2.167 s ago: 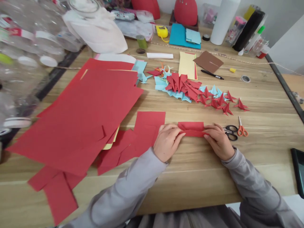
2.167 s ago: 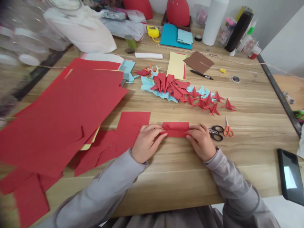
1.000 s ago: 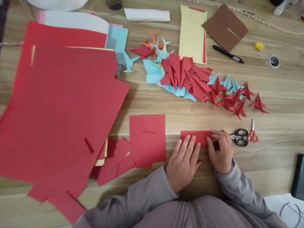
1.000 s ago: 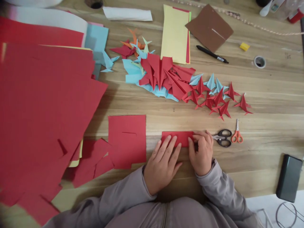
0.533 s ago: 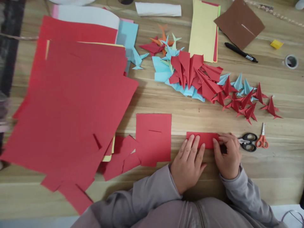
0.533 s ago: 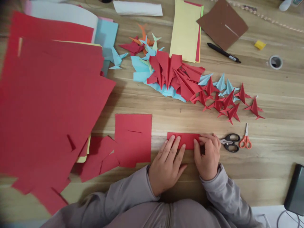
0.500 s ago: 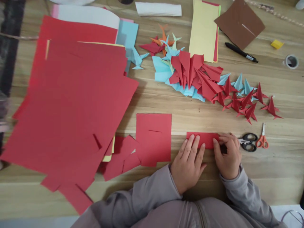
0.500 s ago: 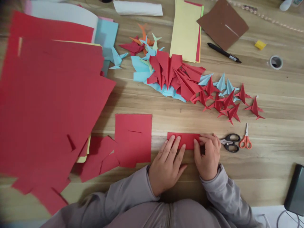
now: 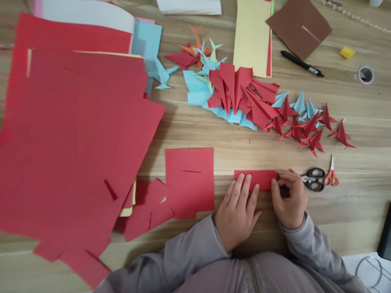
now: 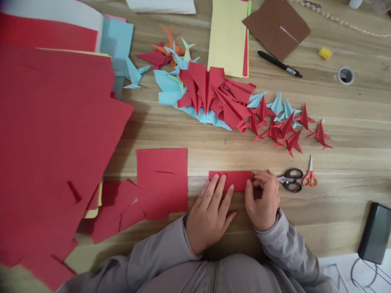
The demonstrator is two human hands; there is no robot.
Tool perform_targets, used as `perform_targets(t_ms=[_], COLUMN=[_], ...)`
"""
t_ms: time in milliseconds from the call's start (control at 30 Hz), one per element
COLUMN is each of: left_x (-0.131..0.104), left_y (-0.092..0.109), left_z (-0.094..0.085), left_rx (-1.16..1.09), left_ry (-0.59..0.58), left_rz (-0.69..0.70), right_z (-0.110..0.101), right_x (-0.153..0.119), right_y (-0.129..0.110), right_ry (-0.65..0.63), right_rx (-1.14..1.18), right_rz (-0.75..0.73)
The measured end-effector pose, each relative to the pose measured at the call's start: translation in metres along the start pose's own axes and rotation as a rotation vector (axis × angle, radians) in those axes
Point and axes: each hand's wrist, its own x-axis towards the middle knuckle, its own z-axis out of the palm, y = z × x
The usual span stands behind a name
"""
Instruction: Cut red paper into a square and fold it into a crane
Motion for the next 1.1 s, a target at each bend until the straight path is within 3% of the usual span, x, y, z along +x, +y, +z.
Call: perform_targets(t_ms=[300,567,867,1100], left_x=[-0.001,0.000,0.000,0.000], left_y=[0.001,0.001,0.000,0.000], left_z=[0.000,0.000,0.000,0.000], left_rx=[0.034,0.033,0.024,0.018], left_ry=[-0.035,-0.035,-0.049,-0.044], left_rz=[-0.009,-0.024,-0.039,-0.035], right_z=[0.000,-0.003,-0.011,-0.010], right_x=[0.001,0.002,-0.006,-0.011], right_y=[-0.004,-0.005,-0.005,-0.001], right_ry=[-0.013,-0.047,-0.148,-0.122], right_rx=[-0.069,-0.085,-0.054,-0.071], right_rz=[0.009,-0.076,-0.107,-0.097])
